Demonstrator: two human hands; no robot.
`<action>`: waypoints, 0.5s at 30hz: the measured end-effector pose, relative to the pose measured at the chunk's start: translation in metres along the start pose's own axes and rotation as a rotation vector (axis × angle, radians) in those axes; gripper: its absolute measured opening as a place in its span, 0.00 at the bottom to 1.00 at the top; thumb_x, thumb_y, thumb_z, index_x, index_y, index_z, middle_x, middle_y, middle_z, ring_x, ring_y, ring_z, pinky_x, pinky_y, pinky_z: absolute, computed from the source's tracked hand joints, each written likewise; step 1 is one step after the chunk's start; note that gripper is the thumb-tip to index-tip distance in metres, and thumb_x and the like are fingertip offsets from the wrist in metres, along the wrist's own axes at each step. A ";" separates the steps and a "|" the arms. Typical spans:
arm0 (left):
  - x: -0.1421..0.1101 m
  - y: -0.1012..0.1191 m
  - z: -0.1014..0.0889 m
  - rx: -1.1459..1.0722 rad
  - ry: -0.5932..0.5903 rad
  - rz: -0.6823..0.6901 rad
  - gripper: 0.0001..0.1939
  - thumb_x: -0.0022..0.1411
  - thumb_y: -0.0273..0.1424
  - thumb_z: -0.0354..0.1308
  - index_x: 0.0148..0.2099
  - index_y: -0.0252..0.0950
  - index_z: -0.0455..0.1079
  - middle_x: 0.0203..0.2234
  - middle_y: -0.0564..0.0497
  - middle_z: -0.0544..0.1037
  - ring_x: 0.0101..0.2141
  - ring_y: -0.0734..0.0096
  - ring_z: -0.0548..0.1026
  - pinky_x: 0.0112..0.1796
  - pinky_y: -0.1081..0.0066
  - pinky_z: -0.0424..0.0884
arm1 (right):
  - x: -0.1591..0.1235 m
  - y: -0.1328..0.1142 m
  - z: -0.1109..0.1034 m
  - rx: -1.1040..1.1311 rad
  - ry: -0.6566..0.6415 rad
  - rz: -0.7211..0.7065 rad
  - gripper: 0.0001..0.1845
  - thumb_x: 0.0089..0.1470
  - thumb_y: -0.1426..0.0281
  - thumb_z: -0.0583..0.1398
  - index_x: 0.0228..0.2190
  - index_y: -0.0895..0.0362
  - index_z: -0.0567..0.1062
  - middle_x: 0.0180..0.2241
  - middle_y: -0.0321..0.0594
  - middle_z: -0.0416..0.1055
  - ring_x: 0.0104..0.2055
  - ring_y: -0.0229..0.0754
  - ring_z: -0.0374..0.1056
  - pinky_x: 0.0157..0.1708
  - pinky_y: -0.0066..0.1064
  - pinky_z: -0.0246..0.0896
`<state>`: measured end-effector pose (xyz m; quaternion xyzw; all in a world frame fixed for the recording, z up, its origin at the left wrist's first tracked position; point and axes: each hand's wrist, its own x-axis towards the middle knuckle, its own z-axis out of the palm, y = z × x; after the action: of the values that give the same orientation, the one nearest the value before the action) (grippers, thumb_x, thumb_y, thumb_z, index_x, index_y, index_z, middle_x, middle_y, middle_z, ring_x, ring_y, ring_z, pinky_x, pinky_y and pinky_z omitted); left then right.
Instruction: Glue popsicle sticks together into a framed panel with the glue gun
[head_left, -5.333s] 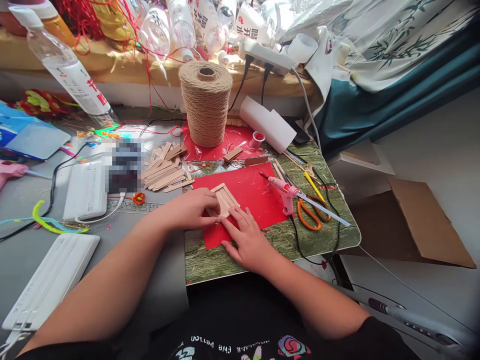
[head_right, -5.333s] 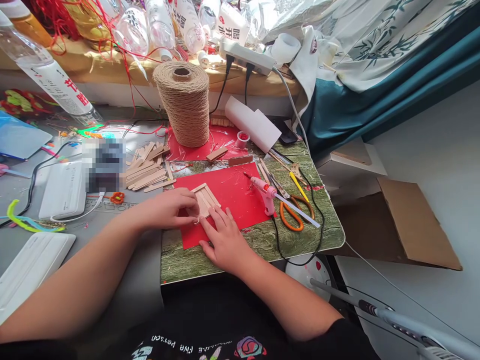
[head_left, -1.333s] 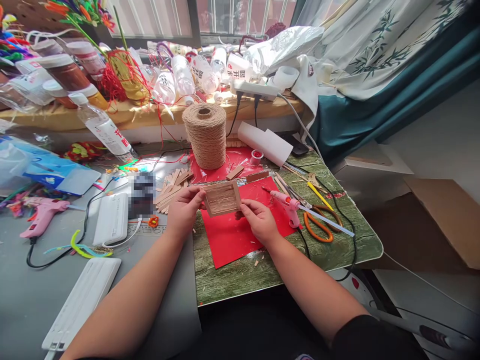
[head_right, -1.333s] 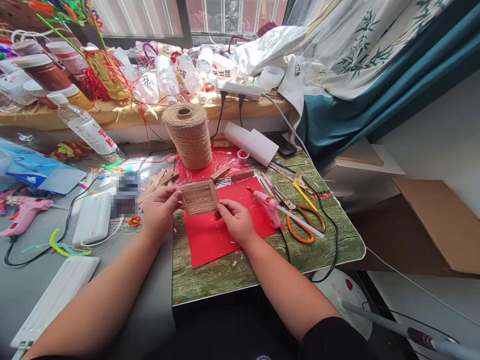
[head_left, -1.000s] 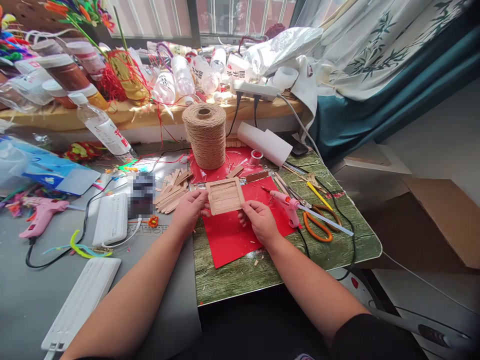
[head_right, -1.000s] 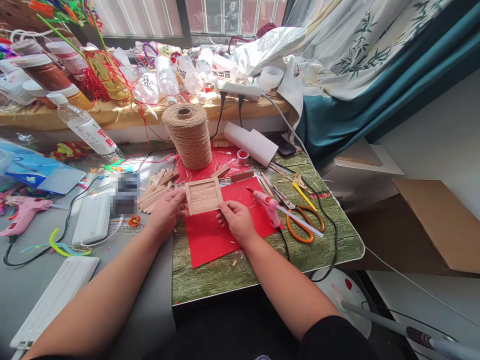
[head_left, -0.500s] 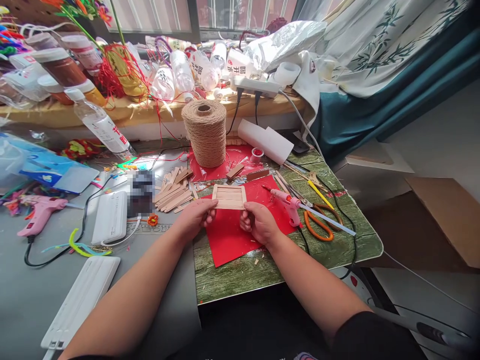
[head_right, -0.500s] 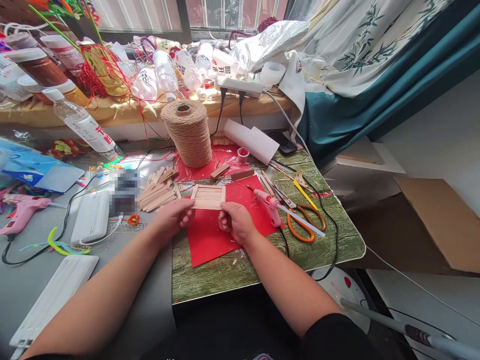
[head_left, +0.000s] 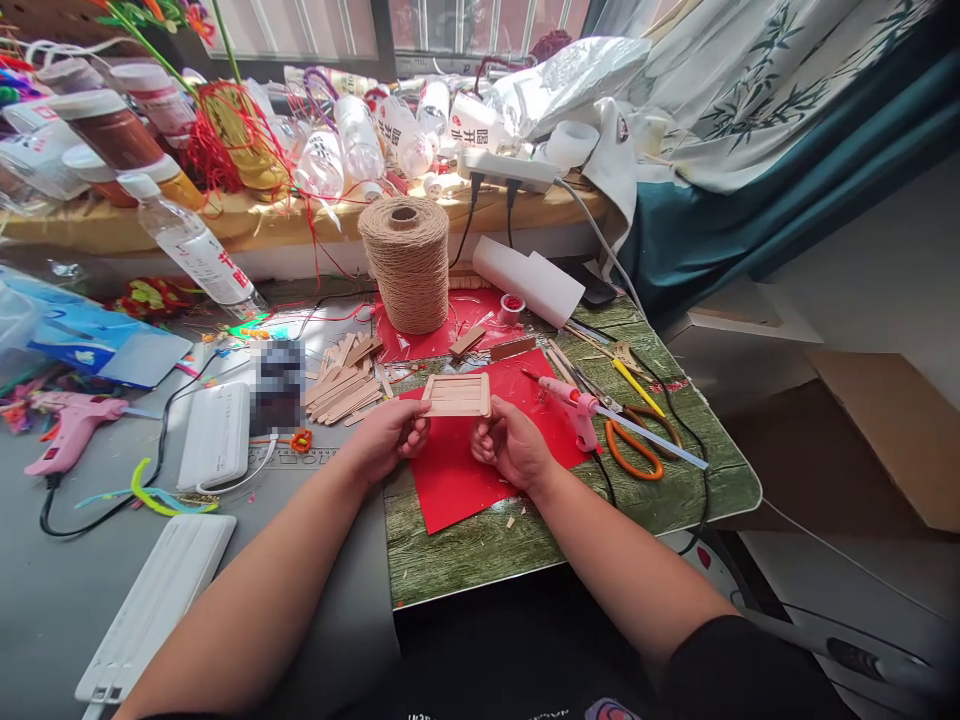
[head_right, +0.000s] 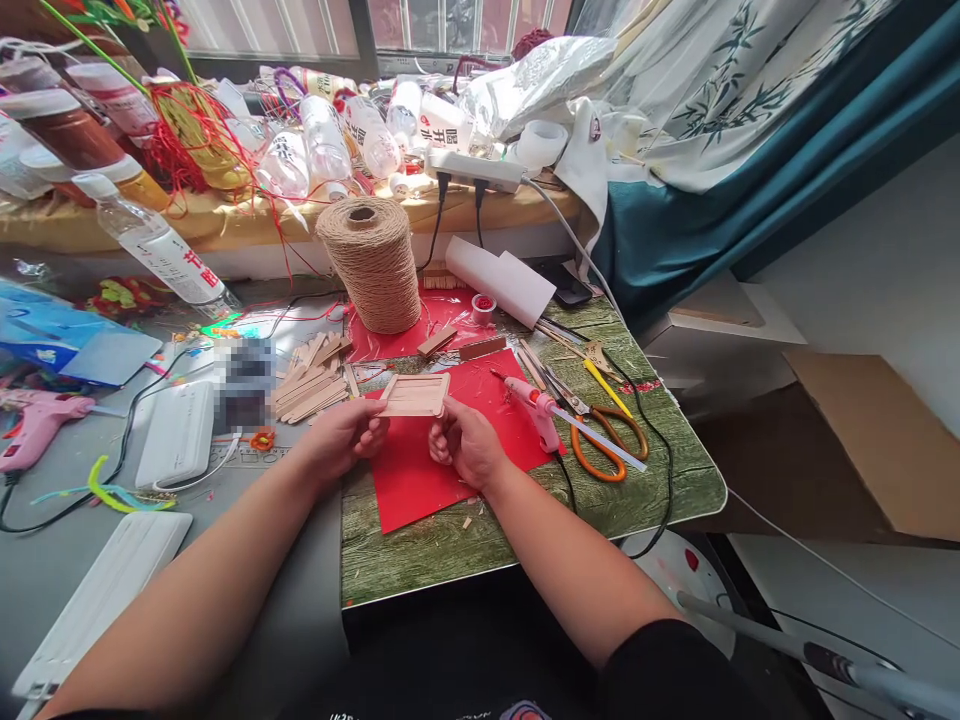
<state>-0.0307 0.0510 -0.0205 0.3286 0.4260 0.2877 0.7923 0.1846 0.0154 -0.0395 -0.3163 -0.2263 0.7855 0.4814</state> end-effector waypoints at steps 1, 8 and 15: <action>0.000 0.001 -0.001 -0.030 -0.026 -0.026 0.20 0.61 0.40 0.63 0.24 0.35 0.63 0.14 0.58 0.60 0.15 0.82 0.55 0.17 0.78 0.48 | 0.000 -0.001 0.001 0.024 -0.021 0.003 0.25 0.57 0.51 0.63 0.21 0.58 0.74 0.16 0.33 0.62 0.16 0.33 0.54 0.18 0.27 0.45; -0.001 0.005 -0.001 -0.127 -0.150 -0.145 0.20 0.64 0.40 0.61 0.25 0.36 0.60 0.15 0.60 0.55 0.15 0.84 0.50 0.16 0.79 0.45 | -0.001 -0.004 0.001 0.021 -0.038 -0.037 0.21 0.56 0.51 0.66 0.28 0.57 0.76 0.20 0.35 0.68 0.19 0.37 0.61 0.20 0.28 0.53; -0.005 0.002 0.002 0.119 -0.154 -0.046 0.23 0.62 0.44 0.61 0.22 0.36 0.62 0.13 0.56 0.59 0.16 0.80 0.55 0.19 0.75 0.52 | 0.003 -0.001 0.001 -0.039 0.134 -0.088 0.21 0.55 0.51 0.66 0.38 0.57 0.81 0.27 0.39 0.77 0.21 0.37 0.66 0.18 0.27 0.55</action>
<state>-0.0318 0.0481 -0.0157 0.3863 0.3875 0.2174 0.8083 0.1834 0.0186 -0.0387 -0.3674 -0.2226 0.7361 0.5231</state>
